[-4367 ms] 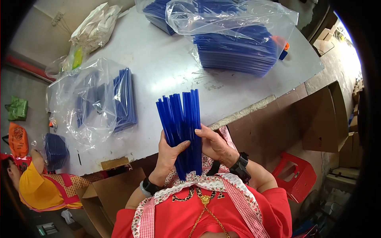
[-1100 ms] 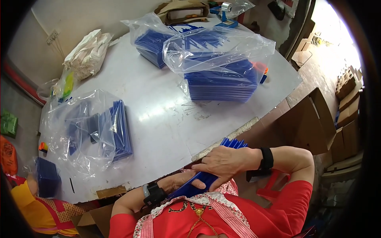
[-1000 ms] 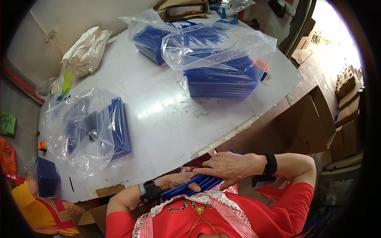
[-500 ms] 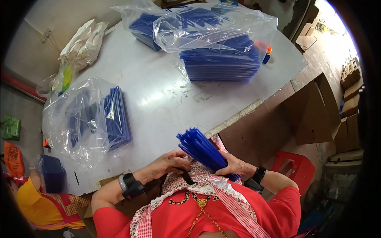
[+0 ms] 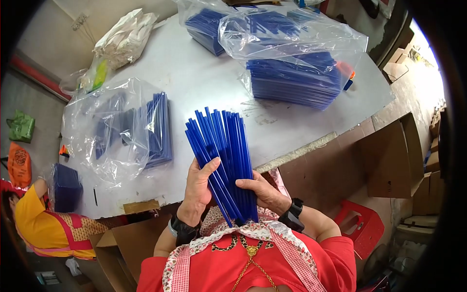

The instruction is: The person gathers blue plastic straws by hand, aligns them into a bundle, and slides the bundle into a clear plastic bag. They then set the filled bag aside and repeat the process with another set of straws.

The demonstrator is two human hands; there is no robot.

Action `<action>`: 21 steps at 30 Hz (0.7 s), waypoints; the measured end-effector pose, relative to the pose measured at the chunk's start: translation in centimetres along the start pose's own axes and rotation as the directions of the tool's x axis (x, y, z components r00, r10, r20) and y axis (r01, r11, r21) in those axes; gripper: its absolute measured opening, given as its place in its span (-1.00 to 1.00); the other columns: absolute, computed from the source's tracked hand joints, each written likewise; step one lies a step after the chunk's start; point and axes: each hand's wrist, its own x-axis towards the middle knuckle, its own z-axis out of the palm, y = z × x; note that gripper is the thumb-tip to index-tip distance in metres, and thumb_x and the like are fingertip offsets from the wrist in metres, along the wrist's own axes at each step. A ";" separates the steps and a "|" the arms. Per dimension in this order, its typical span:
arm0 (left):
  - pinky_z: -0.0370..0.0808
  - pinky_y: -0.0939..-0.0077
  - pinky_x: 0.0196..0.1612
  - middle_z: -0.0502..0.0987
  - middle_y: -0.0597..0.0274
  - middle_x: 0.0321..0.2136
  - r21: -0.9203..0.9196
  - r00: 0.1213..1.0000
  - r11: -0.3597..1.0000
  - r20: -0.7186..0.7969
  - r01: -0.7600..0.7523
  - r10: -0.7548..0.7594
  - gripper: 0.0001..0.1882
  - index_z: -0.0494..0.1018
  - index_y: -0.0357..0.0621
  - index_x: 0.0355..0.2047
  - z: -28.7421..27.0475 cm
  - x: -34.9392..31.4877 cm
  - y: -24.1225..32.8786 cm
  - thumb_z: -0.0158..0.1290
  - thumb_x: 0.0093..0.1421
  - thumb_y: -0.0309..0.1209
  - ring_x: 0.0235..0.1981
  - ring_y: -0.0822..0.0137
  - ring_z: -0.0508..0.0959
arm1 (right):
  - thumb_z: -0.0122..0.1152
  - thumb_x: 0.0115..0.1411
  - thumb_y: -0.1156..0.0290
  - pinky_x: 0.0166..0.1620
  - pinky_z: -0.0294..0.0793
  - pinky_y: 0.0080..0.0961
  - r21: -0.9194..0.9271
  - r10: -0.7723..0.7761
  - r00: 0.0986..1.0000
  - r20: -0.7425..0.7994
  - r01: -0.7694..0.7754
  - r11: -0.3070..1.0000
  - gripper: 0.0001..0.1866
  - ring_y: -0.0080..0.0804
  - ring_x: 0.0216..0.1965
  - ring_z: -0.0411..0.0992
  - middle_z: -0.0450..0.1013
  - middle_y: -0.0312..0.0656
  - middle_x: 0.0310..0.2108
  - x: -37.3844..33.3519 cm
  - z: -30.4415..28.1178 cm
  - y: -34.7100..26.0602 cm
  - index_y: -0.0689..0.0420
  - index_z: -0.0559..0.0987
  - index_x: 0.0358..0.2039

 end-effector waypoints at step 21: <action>0.46 0.31 0.06 0.48 0.15 -0.05 -0.128 0.994 0.988 -0.066 -0.091 0.083 -0.56 0.27 -0.16 0.11 -1.2 -2.6 -0.8 -0.07 0.19 -0.51 -0.04 0.27 0.51 | 0.12 0.23 0.37 0.02 0.53 -0.38 0.079 0.028 0.999 0.021 -0.029 0.996 -0.45 -0.35 -0.02 0.43 0.36 -0.04 0.02 -0.2 0.1 0.7 0.24 0.19 0.18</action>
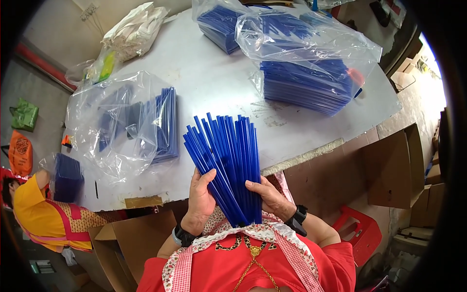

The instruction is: The person gathers blue plastic straws by hand, aligns them into a bundle, and slides the bundle into a clear plastic bag. They then set the filled bag aside and repeat the process with another set of straws.

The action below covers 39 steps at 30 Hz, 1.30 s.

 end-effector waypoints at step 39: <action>0.51 0.38 -0.01 0.52 0.16 -0.13 0.055 0.995 0.994 0.011 -0.099 0.099 -0.56 0.30 -0.17 0.05 -0.6 -0.7 -1.4 0.02 0.13 -0.50 -0.15 0.32 0.55 | 0.02 0.30 0.30 0.11 0.43 -0.33 0.004 -0.065 0.996 -0.057 0.065 0.998 -0.51 -0.31 0.05 0.38 0.33 -0.06 0.08 -0.7 0.0 0.8 0.23 0.22 0.17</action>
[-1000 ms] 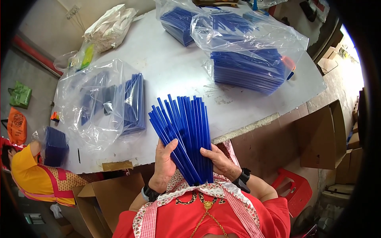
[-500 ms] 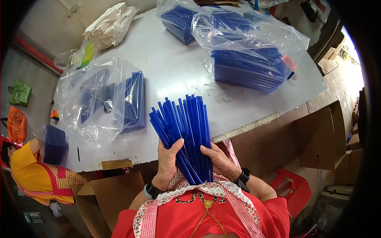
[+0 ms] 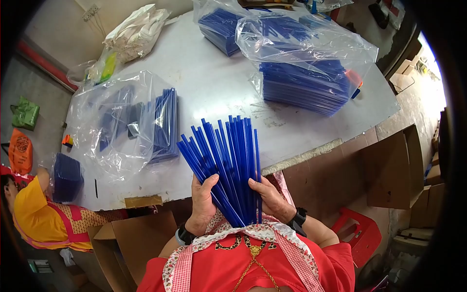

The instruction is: The person gathers blue plastic straws by hand, aligns them into a bundle, and slides the bundle into a clear plastic bag. They then set the filled bag aside and repeat the process with another set of straws.

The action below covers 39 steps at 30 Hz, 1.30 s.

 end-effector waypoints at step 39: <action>0.47 0.33 0.02 0.45 0.16 -0.07 0.037 0.997 0.998 -0.047 0.055 -0.054 -0.40 0.18 -0.16 0.14 1.6 -1.3 0.5 0.13 0.10 -0.41 -0.07 0.28 0.50 | -0.06 0.33 0.35 0.12 0.38 -0.42 -0.319 -0.086 0.996 0.029 0.090 0.943 -0.54 -0.42 0.05 0.35 0.34 -0.14 0.06 -0.9 1.8 -0.8 0.18 0.19 0.20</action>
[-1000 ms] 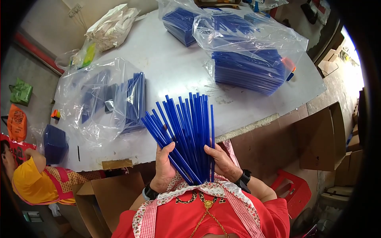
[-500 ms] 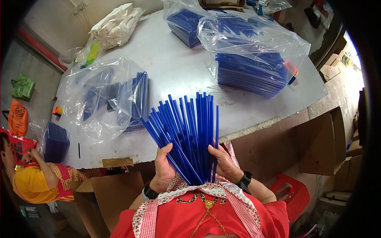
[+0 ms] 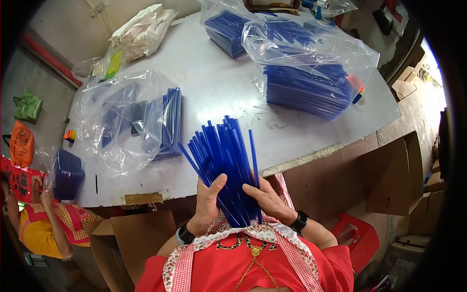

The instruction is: The person gathers blue plastic straws by hand, aligns them into a bundle, and slides the bundle into a clear plastic bag. They then set the filled bag aside and repeat the process with another set of straws.

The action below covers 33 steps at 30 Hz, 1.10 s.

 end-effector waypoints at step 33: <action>0.32 0.38 0.14 0.38 0.16 -0.01 -0.031 0.857 0.930 0.376 -0.367 0.351 -0.37 0.18 -0.26 0.14 11.5 3.3 6.3 0.12 0.04 -0.54 0.04 0.30 0.39 | 0.35 -0.17 0.46 -0.09 0.46 -0.20 -0.840 -0.517 0.746 0.419 0.535 0.091 0.12 0.16 -0.03 0.34 0.16 0.15 0.13 1.8 3.4 -13.1 0.08 -0.16 0.33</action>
